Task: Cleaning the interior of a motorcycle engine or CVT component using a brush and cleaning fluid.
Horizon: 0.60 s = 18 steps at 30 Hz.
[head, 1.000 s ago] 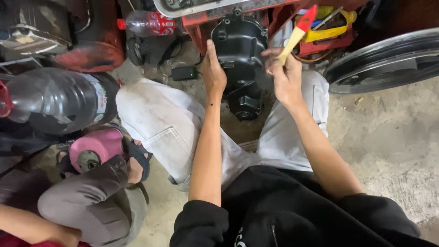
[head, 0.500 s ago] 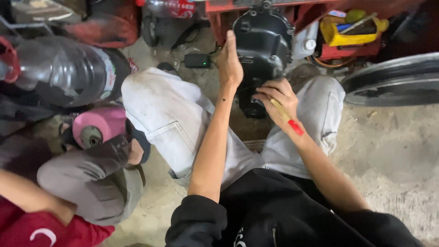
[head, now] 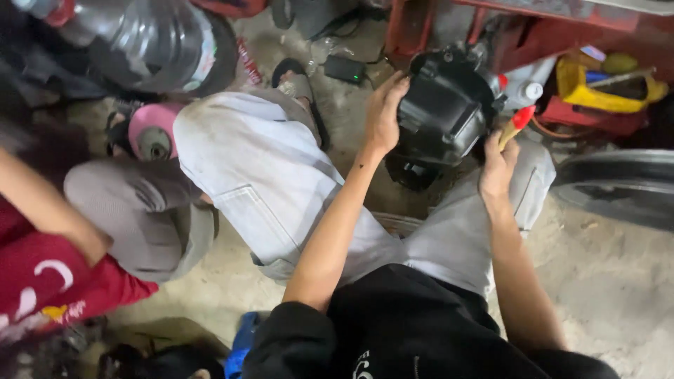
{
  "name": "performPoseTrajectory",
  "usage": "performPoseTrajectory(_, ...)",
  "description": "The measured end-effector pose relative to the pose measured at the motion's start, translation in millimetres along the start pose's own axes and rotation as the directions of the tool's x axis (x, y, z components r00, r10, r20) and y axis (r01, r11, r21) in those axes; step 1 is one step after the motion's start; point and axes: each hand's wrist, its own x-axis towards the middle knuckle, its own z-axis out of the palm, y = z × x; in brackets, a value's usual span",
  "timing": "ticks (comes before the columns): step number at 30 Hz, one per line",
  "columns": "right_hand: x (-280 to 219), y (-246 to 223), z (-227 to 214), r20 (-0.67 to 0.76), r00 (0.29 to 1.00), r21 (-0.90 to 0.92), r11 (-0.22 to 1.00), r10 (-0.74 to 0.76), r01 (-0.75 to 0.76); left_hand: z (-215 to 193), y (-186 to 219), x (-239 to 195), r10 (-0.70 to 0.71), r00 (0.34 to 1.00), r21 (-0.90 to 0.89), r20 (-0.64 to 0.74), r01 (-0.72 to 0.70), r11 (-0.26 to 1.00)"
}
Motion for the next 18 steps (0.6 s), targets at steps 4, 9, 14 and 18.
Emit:
performPoseTrajectory(4, 3, 75, 6, 0.092, 0.996, 0.017, 1.000, -0.001, 0.000, -36, -62, -15, 0.257, 0.966, 0.216, -0.011, -0.249, 0.944)
performPoseTrajectory(9, -9, -7, 29, 0.428, 0.904, -0.168, 0.984, 0.014, 0.064, -92, -162, -6, 0.371, 0.914, 0.355, -0.164, -0.296, 0.887)
performPoseTrajectory(14, -5, 14, 67, 0.427, 0.899, -0.132, 0.990, 0.100, -0.047, -113, -89, -18, -0.206, 0.845, -0.433, -0.493, -0.033, 0.901)
performPoseTrajectory(18, -5, 10, 101, 0.479, 0.878, -0.160, 0.984, 0.013, 0.072, -114, -23, -24, -0.561, 0.616, -0.728, -0.553, -0.029, 0.685)
